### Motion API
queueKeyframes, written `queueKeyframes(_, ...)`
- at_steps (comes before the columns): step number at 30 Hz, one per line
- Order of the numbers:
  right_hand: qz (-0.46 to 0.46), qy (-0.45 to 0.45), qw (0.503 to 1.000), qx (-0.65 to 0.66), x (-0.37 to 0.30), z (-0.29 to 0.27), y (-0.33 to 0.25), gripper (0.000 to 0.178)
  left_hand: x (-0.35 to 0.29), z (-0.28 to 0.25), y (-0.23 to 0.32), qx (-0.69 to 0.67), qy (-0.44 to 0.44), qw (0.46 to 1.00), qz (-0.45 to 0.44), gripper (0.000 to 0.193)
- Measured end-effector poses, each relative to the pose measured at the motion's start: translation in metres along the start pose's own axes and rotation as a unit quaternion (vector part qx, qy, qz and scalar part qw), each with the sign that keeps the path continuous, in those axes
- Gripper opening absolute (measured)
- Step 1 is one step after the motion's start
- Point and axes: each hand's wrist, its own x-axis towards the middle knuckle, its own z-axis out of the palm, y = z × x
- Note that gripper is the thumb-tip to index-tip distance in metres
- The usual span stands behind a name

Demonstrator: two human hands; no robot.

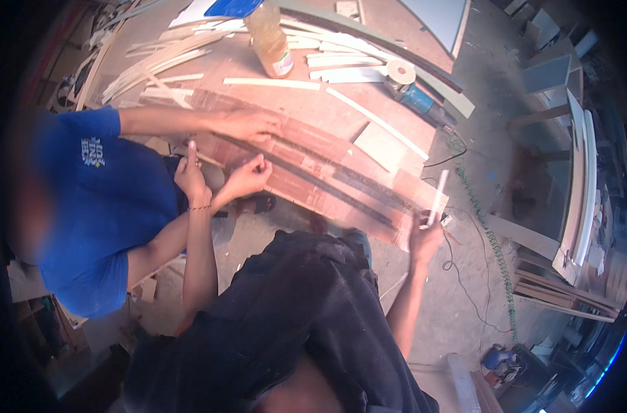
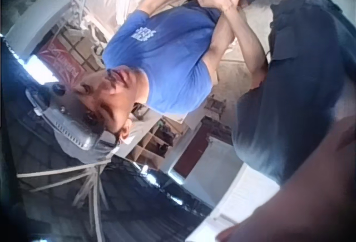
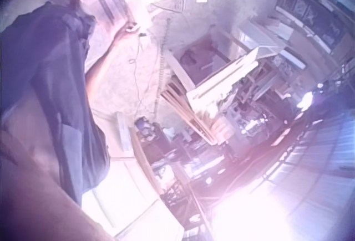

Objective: The person handles thin wooden strips and curved pieces on a workbench, aligning them and using a utility knife to trim edges. They also use a nail gun to fasten pieces together while another person works nearby.

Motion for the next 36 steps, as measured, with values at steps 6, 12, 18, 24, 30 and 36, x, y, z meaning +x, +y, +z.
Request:
queueKeyframes(6,0.071,0.065,0.991,-0.091,0.010,-0.105,0.029,0.035,-0.052,-0.005,0.047,-0.113,-0.099,0.989,0.001,0.030)
queueKeyframes(12,0.057,0.064,0.877,0.473,0.002,-0.243,-0.062,0.041,-0.106,-0.014,0.048,-0.251,-0.324,0.910,-0.061,0.037)
queueKeyframes(18,-0.095,-0.138,0.673,0.721,0.014,-0.281,-0.076,0.047,-0.114,-0.037,-0.007,-0.025,-0.537,0.838,-0.092,0.010)
queueKeyframes(24,-0.147,-0.205,0.522,0.815,0.022,-0.268,-0.107,0.035,-0.132,-0.062,-0.027,0.345,-0.583,0.735,0.024,0.069)
queueKeyframes(30,-0.123,-0.248,0.371,0.886,0.022,-0.238,-0.141,0.024,-0.169,-0.030,0.006,0.227,-0.555,0.778,0.185,0.085)
queueKeyframes(36,-0.118,-0.212,0.277,0.930,0.029,-0.215,-0.142,0.023,-0.187,0.026,0.002,0.205,-0.521,0.723,0.405,0.056)
